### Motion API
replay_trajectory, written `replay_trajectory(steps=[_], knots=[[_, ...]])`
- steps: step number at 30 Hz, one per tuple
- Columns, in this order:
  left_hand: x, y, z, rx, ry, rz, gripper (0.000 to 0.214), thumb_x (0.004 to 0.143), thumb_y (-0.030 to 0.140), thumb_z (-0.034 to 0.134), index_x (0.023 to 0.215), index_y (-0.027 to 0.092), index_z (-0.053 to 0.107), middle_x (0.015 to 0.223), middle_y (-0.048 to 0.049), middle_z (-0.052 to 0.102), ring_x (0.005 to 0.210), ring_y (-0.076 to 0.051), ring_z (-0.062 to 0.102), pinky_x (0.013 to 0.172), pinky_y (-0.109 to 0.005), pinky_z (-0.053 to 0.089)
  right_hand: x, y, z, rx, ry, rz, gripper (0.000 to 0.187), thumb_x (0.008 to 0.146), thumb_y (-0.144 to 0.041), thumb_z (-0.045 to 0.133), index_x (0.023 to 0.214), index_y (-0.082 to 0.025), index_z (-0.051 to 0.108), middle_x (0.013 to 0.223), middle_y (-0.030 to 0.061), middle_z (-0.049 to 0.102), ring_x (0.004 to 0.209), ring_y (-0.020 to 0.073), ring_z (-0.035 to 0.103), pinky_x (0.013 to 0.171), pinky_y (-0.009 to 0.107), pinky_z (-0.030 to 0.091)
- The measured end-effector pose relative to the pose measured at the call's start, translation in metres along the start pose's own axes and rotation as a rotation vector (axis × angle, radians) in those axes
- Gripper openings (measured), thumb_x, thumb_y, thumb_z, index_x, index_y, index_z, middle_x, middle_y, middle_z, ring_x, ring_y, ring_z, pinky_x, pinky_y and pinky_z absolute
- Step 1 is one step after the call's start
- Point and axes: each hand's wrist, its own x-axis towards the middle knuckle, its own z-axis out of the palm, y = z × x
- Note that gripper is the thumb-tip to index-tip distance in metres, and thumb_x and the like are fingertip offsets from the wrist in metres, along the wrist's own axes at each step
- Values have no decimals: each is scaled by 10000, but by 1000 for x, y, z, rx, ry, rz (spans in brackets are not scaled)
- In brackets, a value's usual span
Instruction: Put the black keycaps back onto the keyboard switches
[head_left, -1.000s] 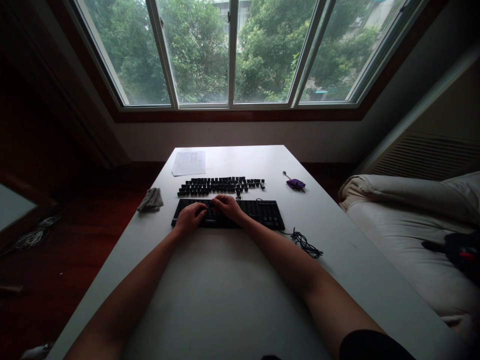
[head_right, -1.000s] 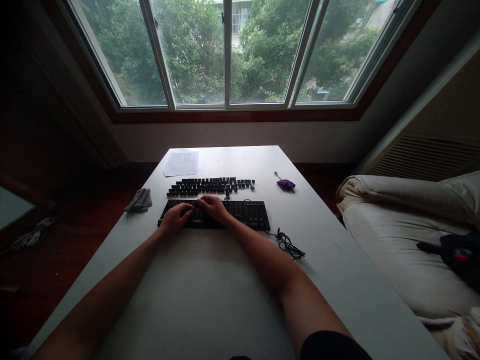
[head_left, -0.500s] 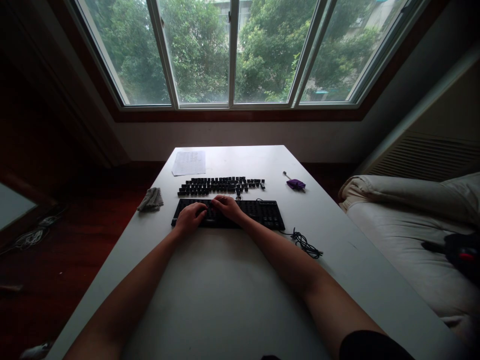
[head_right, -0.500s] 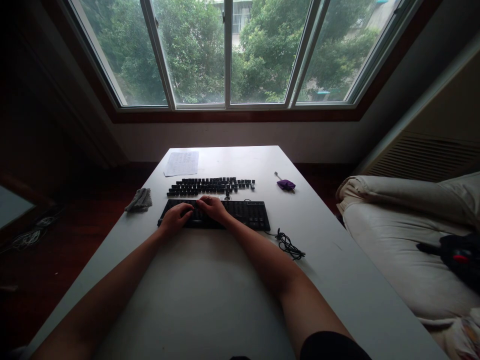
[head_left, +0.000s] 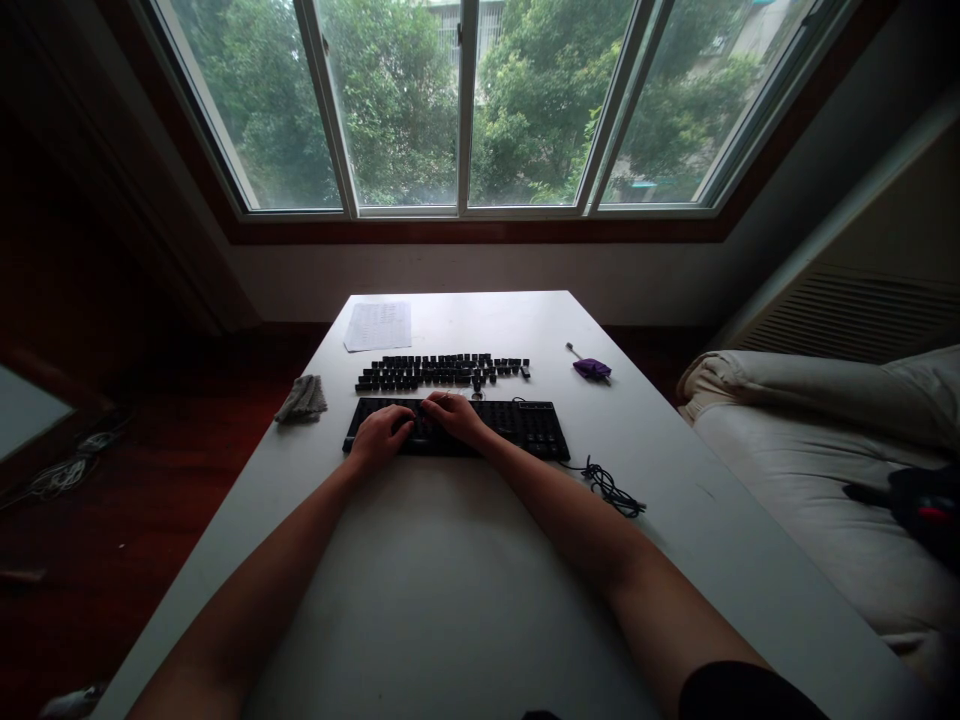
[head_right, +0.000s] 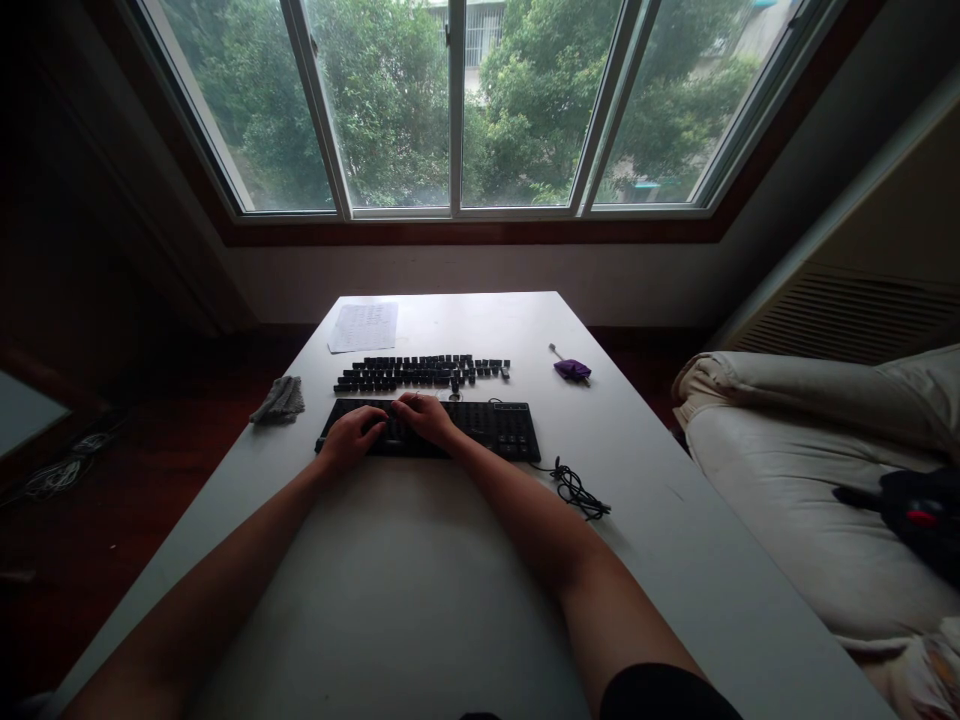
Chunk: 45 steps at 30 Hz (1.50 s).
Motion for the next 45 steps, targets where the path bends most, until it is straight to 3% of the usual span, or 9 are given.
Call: replay_trajectory(steps=[45], knots=[[0,-2,1,11,1,21,211,931,325,544,1075,232,667,1065,-48,694,949,-219,640,794,-332,486,-1,-2,-1,-89,-7,-14,403,921,-542,538,836,-173,678,686,2,675,623,133,599,633,232,447]])
